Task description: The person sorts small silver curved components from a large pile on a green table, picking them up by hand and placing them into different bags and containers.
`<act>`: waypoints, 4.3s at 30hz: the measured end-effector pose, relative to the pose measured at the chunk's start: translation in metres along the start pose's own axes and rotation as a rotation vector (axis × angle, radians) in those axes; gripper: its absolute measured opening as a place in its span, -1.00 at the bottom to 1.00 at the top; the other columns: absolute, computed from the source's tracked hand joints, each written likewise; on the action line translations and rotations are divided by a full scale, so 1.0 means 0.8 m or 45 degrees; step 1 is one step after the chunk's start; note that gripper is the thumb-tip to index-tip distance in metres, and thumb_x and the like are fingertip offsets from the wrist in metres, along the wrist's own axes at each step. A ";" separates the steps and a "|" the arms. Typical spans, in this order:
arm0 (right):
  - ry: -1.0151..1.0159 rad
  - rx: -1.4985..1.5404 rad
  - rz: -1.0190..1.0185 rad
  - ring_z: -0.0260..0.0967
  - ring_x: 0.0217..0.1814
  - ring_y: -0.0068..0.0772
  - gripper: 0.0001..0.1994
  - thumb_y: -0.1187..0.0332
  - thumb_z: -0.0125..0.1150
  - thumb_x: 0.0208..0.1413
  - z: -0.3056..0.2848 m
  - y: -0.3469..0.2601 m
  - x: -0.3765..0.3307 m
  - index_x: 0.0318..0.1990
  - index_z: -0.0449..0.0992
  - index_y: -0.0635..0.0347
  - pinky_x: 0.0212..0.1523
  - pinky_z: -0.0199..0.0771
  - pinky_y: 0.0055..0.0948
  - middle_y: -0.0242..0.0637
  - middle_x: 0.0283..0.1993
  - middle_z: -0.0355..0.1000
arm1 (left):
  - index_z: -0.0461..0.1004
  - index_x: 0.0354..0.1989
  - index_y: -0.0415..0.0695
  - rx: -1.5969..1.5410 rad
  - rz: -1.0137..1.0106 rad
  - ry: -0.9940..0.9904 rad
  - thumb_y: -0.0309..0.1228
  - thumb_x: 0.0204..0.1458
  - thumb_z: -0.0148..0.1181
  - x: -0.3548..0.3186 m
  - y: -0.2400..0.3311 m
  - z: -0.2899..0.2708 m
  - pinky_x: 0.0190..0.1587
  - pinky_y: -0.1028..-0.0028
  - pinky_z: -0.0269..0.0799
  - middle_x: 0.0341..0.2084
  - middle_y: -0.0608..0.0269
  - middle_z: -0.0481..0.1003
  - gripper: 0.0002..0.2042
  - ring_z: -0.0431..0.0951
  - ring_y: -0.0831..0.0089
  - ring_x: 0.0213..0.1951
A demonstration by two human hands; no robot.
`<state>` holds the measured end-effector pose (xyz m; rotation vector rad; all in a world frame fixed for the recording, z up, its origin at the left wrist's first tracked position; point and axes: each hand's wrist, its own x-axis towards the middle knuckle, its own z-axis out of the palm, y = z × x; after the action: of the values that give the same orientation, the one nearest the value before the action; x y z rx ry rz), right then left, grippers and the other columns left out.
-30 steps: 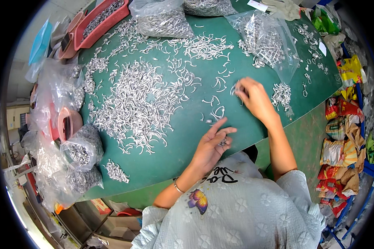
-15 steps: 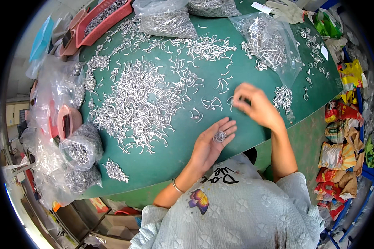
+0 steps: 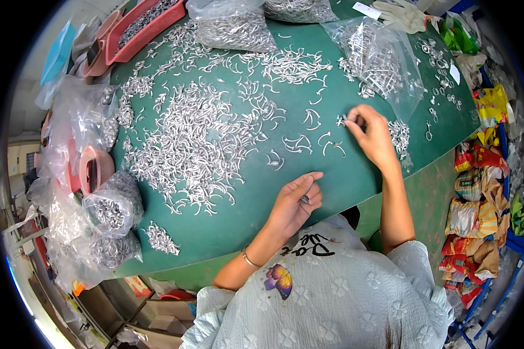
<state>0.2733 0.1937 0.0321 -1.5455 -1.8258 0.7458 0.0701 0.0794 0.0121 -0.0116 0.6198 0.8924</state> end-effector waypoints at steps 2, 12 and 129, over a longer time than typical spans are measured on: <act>-0.008 -0.105 0.049 0.23 -0.48 -0.47 -0.87 0.58 0.30 -0.05 -0.017 0.002 -0.013 -0.36 0.44 0.29 -0.42 0.26 -0.45 -0.31 -0.45 0.36 | 0.38 0.02 -0.33 -0.003 -0.013 -0.049 -0.39 0.27 0.00 -0.001 -0.002 -0.004 -0.39 0.56 0.28 -0.53 0.38 0.29 -0.72 0.30 0.54 -0.44; -0.002 -0.132 -0.148 0.36 -0.22 -0.04 -0.88 0.54 0.16 0.07 -0.015 -0.015 -0.047 -0.22 0.47 0.29 -0.19 0.37 -0.21 -0.11 -0.27 0.43 | 0.38 0.10 -0.36 0.031 -0.004 0.085 -0.45 0.24 0.01 -0.002 -0.001 0.024 -0.07 0.43 0.49 -0.20 0.14 0.50 -0.69 0.50 0.39 -0.14; -0.351 0.288 -0.416 0.36 -0.23 -0.38 -0.80 0.61 0.27 -0.04 0.150 -0.109 0.009 -0.22 0.50 0.27 -0.27 0.35 -0.49 -0.25 -0.24 0.37 | 0.47 -0.16 -0.17 2.111 1.489 0.669 -0.71 -0.11 0.14 -0.088 0.142 -0.113 0.02 0.23 0.31 -0.13 0.11 0.42 -0.70 0.39 0.07 -0.03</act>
<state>0.1257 0.1847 0.0216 -1.0069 -2.0444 1.0022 -0.0910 0.0775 0.0007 1.8102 1.7886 1.2059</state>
